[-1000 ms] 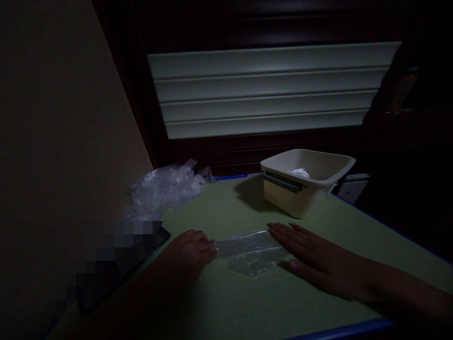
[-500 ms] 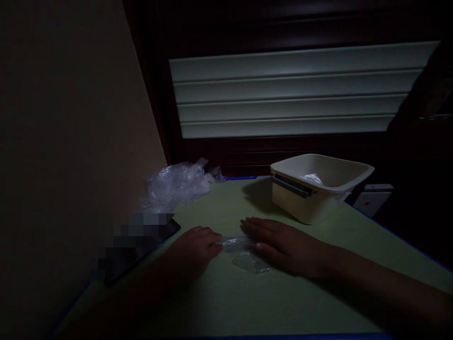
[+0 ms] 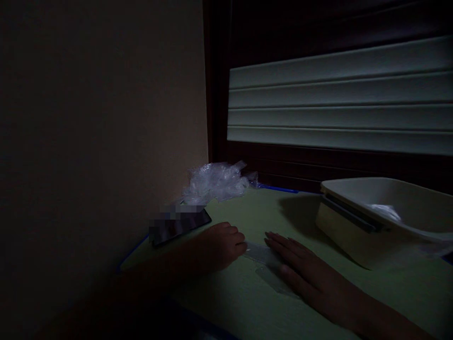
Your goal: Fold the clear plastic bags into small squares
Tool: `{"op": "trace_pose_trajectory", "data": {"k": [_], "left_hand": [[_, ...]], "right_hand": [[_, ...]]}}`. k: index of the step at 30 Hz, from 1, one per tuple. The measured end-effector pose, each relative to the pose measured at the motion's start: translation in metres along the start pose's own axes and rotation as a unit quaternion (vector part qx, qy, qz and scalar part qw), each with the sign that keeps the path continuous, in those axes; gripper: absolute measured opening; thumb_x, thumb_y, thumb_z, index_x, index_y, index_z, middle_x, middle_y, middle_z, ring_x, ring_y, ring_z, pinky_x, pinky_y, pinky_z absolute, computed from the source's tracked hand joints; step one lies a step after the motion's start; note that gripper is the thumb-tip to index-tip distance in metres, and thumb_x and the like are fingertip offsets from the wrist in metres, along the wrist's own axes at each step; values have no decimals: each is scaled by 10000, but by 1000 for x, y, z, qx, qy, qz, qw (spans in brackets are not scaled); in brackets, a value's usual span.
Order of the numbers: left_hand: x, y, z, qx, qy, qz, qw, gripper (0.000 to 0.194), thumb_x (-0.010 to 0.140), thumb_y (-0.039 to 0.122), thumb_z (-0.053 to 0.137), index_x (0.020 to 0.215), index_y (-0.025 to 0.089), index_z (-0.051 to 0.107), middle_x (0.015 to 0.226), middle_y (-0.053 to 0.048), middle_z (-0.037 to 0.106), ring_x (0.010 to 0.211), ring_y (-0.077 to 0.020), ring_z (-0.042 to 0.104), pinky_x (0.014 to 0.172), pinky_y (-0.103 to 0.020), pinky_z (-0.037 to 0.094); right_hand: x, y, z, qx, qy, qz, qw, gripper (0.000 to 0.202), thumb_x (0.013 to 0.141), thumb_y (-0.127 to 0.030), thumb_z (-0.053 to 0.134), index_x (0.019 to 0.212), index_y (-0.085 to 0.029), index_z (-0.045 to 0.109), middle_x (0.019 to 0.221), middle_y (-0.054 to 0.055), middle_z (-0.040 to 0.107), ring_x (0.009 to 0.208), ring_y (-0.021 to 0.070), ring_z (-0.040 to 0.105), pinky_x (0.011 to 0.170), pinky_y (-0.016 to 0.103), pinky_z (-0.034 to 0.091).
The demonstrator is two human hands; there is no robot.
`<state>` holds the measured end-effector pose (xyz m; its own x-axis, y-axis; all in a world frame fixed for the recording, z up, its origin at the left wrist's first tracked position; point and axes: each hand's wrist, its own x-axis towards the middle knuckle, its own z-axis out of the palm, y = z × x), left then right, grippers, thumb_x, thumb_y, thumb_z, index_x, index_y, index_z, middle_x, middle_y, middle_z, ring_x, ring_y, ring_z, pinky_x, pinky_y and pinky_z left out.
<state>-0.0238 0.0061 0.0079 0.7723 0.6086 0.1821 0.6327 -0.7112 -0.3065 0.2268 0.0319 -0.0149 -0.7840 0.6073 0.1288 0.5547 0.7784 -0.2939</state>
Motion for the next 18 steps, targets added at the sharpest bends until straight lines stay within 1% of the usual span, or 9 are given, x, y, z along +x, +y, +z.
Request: {"op": "trace_pose_trajectory", "data": {"k": [2, 4, 6, 8, 11, 13, 15, 18], "left_hand": [[-6, -12, -6, 6, -4, -30, 1000, 109, 847, 158, 518, 811, 120, 614, 826, -73, 623, 785, -207, 552, 722, -320, 419], [-17, -28, -13, 10, 1, -80, 997, 167, 861, 138, 476, 789, 112, 624, 834, -89, 632, 809, -215, 563, 761, -340, 420], [-31, -43, -18, 5, 13, -125, 992, 177, 872, 174, 474, 840, 114, 637, 855, -88, 642, 826, -211, 576, 782, -342, 425], [-46, -52, -21, -2, 28, -159, 987, 192, 890, 208, 461, 914, 130, 635, 888, -76, 645, 854, -197, 578, 807, -335, 423], [-66, -55, -15, -14, 47, -182, 982, 200, 877, 238, 487, 1006, 149, 611, 986, -74, 641, 932, -195, 564, 852, -332, 414], [-73, -53, -10, -20, 61, -188, 980, 197, 867, 222, 491, 1011, 154, 607, 1005, -72, 641, 954, -196, 555, 866, -340, 408], [-76, -51, -5, -28, 70, -191, 979, 196, 860, 213, 498, 1012, 156, 607, 998, -70, 644, 952, -199, 553, 861, -346, 410], [-75, -48, -2, -43, 75, -179, 980, 181, 853, 208, 507, 993, 176, 616, 946, -49, 656, 904, -188, 569, 855, -343, 410]], "right_hand": [[-1, 1, -1, 3, 32, -9, 999, 512, 937, -403, 284, 1395, -175, 303, 1450, 93, 280, 1315, 270, 269, 1039, 533, 270], [-2, 3, -2, -4, 61, -22, 998, 502, 936, -384, 285, 1399, -190, 291, 1448, 93, 287, 1307, 279, 284, 1022, 550, 288], [-3, 3, -2, -19, 71, -32, 997, 503, 935, -375, 284, 1405, -196, 271, 1449, 95, 283, 1307, 280, 285, 1016, 562, 284], [-5, 3, -2, -32, 61, -39, 997, 505, 935, -373, 285, 1408, -199, 263, 1450, 93, 282, 1310, 274, 280, 1020, 561, 274], [-5, 1, -2, -42, 35, -39, 998, 504, 932, -382, 295, 1406, -212, 272, 1451, 81, 281, 1312, 270, 275, 1026, 560, 263], [-5, 1, -1, -43, 31, -33, 998, 508, 930, -388, 295, 1407, -212, 272, 1452, 79, 279, 1312, 271, 272, 1027, 560, 261], [-4, 1, 0, -43, 36, -27, 998, 512, 930, -392, 294, 1408, -212, 268, 1450, 79, 282, 1311, 274, 274, 1025, 563, 263], [-4, 2, 1, -38, 47, -26, 998, 506, 924, -389, 315, 1403, -227, 283, 1441, 75, 303, 1300, 280, 297, 1015, 565, 282]]}}
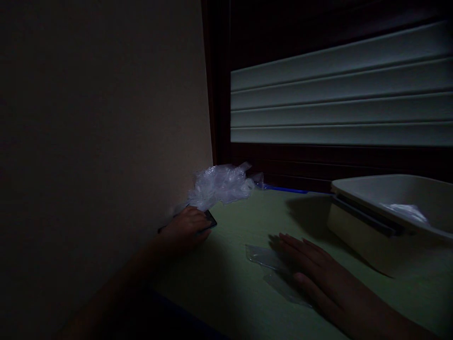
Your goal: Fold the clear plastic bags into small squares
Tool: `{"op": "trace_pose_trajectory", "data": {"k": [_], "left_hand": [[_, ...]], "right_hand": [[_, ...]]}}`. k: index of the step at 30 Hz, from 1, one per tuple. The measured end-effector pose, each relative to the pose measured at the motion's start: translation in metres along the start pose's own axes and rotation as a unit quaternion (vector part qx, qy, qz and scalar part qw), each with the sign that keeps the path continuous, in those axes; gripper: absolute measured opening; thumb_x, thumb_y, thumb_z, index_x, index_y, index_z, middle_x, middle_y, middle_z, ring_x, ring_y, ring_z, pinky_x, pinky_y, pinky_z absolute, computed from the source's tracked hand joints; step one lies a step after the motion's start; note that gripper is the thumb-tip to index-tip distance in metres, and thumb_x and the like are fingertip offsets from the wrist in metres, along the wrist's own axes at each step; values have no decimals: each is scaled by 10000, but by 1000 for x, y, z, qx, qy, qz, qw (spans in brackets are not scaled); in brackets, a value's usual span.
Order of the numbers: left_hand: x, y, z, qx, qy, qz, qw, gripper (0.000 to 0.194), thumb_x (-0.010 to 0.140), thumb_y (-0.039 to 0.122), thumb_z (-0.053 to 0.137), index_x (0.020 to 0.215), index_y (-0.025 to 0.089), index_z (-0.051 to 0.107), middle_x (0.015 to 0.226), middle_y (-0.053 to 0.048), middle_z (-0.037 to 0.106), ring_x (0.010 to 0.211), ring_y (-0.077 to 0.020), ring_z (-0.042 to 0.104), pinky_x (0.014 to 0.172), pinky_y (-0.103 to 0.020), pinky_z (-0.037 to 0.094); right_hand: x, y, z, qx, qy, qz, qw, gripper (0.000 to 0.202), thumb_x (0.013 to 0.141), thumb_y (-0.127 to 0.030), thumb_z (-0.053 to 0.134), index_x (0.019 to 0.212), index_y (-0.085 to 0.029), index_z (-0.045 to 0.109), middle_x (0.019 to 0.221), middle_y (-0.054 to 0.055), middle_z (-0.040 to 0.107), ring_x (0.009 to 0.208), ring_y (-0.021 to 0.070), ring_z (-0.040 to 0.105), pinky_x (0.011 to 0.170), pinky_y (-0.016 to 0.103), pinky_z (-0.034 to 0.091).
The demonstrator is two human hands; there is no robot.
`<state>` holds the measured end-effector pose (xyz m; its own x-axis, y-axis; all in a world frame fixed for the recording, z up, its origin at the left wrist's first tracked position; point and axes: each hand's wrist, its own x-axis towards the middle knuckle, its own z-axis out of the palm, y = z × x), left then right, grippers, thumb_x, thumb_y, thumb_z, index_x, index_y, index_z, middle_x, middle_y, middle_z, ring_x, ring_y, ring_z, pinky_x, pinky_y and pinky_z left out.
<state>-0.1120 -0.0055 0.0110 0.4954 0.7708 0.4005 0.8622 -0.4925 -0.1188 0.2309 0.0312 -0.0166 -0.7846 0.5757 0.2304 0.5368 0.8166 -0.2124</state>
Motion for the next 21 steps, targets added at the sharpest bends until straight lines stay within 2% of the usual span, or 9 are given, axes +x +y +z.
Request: {"op": "trace_pose_trajectory", "data": {"k": [6, 9, 11, 14, 16, 18, 21], "left_hand": [[2, 4, 2, -18, 39, 17, 999, 183, 873, 212, 466, 964, 140, 607, 937, -77, 655, 905, -190, 569, 861, -361, 396], [9, 14, 5, -20, 22, 37, 999, 172, 880, 209, 446, 881, 151, 608, 901, -67, 652, 877, -188, 569, 876, -376, 379], [17, 25, 6, -28, -4, 60, 998, 148, 869, 208, 464, 835, 171, 603, 853, -37, 647, 825, -174, 569, 838, -344, 397], [37, 45, 6, -46, -22, 88, 995, 121, 861, 211, 488, 902, 163, 590, 892, -45, 637, 841, -169, 564, 782, -294, 419], [51, 58, 6, -56, -25, 105, 993, 112, 852, 181, 491, 862, 150, 598, 867, -53, 634, 817, -167, 565, 746, -276, 428], [64, 71, 9, -69, -26, 127, 989, 119, 855, 165, 493, 840, 141, 608, 874, -58, 632, 837, -163, 564, 760, -265, 429], [77, 84, 21, -88, -17, 143, 986, 104, 848, 171, 522, 833, 134, 618, 911, -68, 632, 867, -179, 562, 780, -285, 430]], "right_hand": [[-1, 1, 0, 18, 17, -1, 1000, 506, 912, -389, 355, 1393, -238, 308, 1423, 73, 342, 1282, 293, 332, 1008, 569, 298], [-2, 0, -3, 27, 26, 13, 999, 494, 909, -401, 352, 1371, -229, 356, 1398, 75, 391, 1258, 295, 375, 996, 560, 330], [-3, -1, -8, 35, 48, 32, 998, 473, 905, -410, 355, 1336, -225, 415, 1354, 82, 455, 1216, 297, 433, 974, 535, 375], [-2, -1, -21, 58, 71, 57, 994, 401, 918, -394, 327, 1189, -211, 559, 1206, 103, 585, 1073, 277, 556, 897, 456, 460], [-2, 3, -29, 80, 60, 74, 992, 372, 921, -373, 324, 1042, -193, 627, 1033, 113, 651, 907, 249, 621, 776, 387, 513], [-3, 10, -33, 95, 47, 95, 990, 341, 914, -353, 347, 951, -183, 640, 900, 103, 660, 766, 219, 630, 660, 336, 517], [-7, 27, -34, 97, 36, 131, 986, 283, 888, -329, 406, 894, -173, 642, 853, 91, 652, 720, 208, 620, 622, 317, 499]]}}
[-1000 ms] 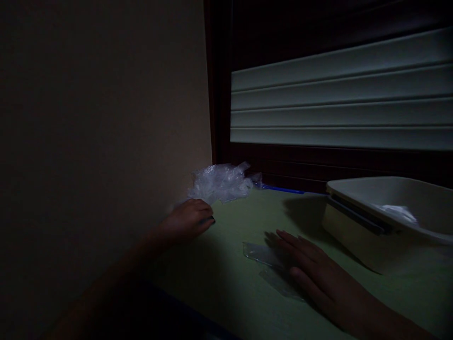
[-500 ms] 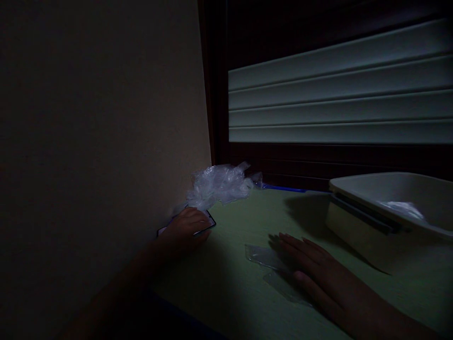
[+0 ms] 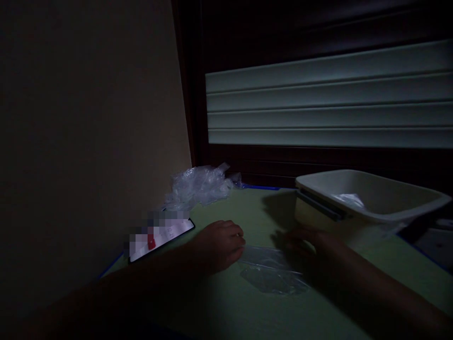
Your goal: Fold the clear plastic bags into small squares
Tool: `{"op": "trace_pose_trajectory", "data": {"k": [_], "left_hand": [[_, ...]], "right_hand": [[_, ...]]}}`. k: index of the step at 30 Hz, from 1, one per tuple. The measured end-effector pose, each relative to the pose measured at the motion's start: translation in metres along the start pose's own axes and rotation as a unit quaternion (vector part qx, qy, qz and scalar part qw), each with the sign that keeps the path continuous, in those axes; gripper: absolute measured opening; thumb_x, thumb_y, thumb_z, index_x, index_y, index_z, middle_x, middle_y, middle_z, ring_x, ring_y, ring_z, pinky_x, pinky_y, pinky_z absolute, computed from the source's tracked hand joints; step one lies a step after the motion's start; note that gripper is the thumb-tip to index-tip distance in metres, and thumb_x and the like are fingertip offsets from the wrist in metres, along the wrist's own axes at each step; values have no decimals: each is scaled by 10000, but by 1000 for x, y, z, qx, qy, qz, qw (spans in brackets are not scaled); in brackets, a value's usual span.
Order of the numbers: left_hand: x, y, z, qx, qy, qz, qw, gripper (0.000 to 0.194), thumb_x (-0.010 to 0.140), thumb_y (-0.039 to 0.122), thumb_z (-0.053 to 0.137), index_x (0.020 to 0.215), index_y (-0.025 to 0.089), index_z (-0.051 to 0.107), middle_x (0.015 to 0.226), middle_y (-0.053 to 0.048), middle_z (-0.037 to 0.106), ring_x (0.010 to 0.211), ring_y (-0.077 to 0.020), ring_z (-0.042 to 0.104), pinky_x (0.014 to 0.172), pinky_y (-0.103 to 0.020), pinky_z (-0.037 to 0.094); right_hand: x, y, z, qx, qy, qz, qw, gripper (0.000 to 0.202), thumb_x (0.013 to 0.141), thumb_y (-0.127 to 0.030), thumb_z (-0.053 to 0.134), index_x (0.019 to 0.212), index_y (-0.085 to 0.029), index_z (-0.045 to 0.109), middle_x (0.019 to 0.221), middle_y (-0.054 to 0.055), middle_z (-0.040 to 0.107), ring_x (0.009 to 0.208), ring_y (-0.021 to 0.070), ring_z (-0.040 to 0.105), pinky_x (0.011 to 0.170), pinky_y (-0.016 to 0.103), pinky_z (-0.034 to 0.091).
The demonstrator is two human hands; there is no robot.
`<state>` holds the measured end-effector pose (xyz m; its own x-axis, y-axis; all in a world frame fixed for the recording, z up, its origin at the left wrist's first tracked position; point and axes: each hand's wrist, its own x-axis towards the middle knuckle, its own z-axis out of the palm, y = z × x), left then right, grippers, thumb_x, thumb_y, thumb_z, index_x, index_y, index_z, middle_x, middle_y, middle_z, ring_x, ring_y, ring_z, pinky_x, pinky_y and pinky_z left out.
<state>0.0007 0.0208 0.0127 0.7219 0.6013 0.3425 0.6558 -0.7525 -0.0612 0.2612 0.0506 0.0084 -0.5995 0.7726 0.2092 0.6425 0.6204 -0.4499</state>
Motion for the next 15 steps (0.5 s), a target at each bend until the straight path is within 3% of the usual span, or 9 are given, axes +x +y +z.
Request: {"op": "trace_pose_trajectory", "data": {"k": [4, 7, 12, 15], "left_hand": [[3, -2, 23, -33, 22, -3, 999, 94, 843, 201, 552, 876, 138, 614, 912, -65, 628, 874, -187, 561, 771, -303, 438], [-2, -7, 32, -66, 37, -7, 997, 100, 849, 167, 531, 905, 152, 613, 923, -49, 623, 878, -161, 555, 788, -282, 434], [-6, -6, 32, -162, 68, -44, 983, 116, 833, 148, 529, 909, 143, 616, 887, -52, 634, 851, -164, 553, 781, -288, 441], [-7, -2, 29, -170, 84, -79, 979, 198, 798, 216, 602, 975, 129, 607, 930, -81, 636, 874, -196, 559, 796, -329, 452]], "right_hand": [[-1, 20, -1, 19, -48, 30, 998, 232, 821, -337, 518, 914, -161, 637, 875, 93, 651, 756, 220, 619, 643, 323, 500], [-2, 24, 2, 12, -45, 31, 998, 216, 759, -321, 588, 902, -165, 633, 867, 85, 644, 727, 210, 607, 629, 320, 491], [0, 16, 12, 35, -23, 35, 999, 65, 731, -224, 549, 739, -174, 591, 769, 52, 606, 671, 183, 577, 593, 294, 468], [1, 10, 14, 62, -32, 35, 997, 91, 760, -208, 487, 693, -184, 542, 710, 34, 583, 634, 170, 552, 562, 281, 443]]}}
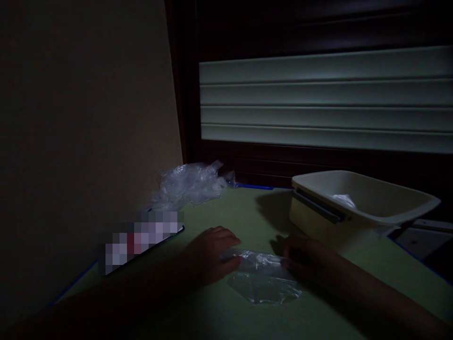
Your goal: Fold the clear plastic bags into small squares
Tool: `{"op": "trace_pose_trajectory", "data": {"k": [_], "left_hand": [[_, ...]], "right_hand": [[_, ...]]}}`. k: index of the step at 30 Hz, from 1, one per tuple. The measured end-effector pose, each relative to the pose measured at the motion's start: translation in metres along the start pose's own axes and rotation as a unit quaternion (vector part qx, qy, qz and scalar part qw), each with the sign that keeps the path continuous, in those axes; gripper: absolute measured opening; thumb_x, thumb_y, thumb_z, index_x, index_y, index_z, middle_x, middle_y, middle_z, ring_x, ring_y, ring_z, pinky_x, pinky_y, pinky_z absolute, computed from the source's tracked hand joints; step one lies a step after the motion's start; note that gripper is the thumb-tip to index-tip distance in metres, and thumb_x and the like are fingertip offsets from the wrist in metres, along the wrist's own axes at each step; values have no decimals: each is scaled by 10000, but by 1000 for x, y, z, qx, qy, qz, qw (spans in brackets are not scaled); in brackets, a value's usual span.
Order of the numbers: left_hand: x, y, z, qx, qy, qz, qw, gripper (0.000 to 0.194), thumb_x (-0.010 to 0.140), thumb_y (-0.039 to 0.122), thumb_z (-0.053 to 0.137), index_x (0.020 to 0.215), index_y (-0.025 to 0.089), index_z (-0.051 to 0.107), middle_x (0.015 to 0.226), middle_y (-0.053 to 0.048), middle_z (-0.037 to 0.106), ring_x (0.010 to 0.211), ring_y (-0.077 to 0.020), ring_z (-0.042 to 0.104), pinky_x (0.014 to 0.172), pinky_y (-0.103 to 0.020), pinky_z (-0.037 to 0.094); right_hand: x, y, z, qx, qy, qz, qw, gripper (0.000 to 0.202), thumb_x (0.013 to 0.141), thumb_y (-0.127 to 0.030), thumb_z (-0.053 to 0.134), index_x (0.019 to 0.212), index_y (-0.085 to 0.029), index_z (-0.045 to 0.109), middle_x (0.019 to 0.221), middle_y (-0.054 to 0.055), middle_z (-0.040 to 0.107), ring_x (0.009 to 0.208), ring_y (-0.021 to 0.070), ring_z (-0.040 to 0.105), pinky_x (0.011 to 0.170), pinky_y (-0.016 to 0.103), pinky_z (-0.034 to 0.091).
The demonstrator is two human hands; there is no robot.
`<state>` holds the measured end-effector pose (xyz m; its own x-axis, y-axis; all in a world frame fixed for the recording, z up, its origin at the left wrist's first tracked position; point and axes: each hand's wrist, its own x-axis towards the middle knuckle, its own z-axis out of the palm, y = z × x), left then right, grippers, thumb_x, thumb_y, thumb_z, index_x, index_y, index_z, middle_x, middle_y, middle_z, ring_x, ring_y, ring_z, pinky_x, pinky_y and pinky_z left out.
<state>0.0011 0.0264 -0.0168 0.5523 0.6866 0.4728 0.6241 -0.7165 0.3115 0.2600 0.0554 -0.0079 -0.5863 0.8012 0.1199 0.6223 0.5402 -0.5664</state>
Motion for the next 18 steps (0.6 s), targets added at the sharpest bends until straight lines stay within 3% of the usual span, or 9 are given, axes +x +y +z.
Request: {"op": "trace_pose_trajectory", "data": {"k": [5, 10, 18], "left_hand": [[-1, 1, 0, -19, 9, -27, 999, 322, 733, 298, 667, 996, 124, 604, 896, -82, 636, 843, -205, 570, 769, -332, 472], [-2, -2, 3, -83, 18, -81, 993, 327, 649, 233, 702, 959, 153, 638, 850, -49, 635, 790, -183, 587, 721, -284, 471], [2, -2, -4, -184, -55, -209, 959, 272, 679, 257, 639, 936, 171, 663, 839, -10, 676, 747, -167, 619, 657, -228, 442]], "right_hand": [[-1, -10, -2, 96, -4, 26, 995, 186, 855, -322, 426, 741, -193, 497, 656, 22, 545, 583, 155, 506, 507, 257, 399], [0, -13, -4, 161, 6, 39, 986, 223, 848, -373, 450, 730, -186, 480, 643, 9, 495, 566, 136, 469, 496, 247, 366], [3, -6, -2, 233, 20, 78, 969, 330, 809, -468, 518, 861, -143, 538, 739, 41, 555, 628, 145, 509, 543, 262, 399]]}}
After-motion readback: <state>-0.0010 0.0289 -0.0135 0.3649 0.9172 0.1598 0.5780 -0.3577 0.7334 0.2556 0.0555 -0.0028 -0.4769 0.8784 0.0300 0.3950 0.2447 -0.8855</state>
